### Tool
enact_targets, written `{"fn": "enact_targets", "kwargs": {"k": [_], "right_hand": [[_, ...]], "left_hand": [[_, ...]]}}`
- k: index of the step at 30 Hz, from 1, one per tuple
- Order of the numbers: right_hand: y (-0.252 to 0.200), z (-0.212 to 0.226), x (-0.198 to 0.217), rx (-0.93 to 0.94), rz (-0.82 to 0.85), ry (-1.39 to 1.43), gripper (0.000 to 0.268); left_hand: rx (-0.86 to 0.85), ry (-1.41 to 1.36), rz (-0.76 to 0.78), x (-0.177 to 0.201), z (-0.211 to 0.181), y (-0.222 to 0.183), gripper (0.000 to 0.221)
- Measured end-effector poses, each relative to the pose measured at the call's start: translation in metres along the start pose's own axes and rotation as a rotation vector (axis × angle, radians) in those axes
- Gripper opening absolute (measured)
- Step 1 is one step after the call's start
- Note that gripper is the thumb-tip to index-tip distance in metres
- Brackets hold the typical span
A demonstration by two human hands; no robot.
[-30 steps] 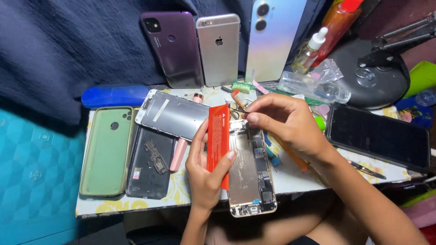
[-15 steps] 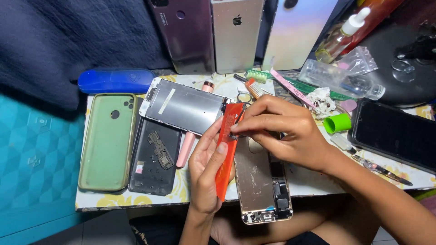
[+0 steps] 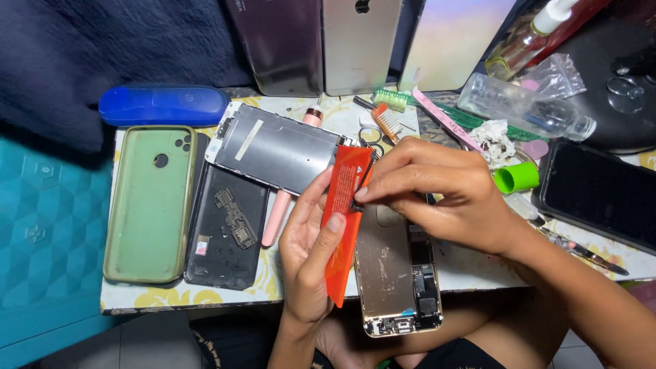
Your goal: Installing and connecting a replacement battery into a disassembled smartphone frame.
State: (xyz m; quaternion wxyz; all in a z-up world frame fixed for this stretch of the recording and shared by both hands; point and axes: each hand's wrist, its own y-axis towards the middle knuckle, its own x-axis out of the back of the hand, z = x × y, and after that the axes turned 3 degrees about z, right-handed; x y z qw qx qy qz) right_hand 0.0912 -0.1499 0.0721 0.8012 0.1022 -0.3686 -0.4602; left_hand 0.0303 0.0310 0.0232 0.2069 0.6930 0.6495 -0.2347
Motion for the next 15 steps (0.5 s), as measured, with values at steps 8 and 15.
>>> {"fn": "enact_targets", "kwargs": {"k": [8, 15], "right_hand": [[-0.058, 0.065, 0.026, -0.702, -0.244, -0.222, 0.015], [-0.149, 0.086, -0.033, -1.053, -0.294, -0.123, 0.013]], "left_hand": [[0.018, 0.089, -0.028, -0.002, -0.006, 0.001, 0.058], [0.005, 0.075, -0.045, -0.001, -0.005, 0.002, 0.060]]}}
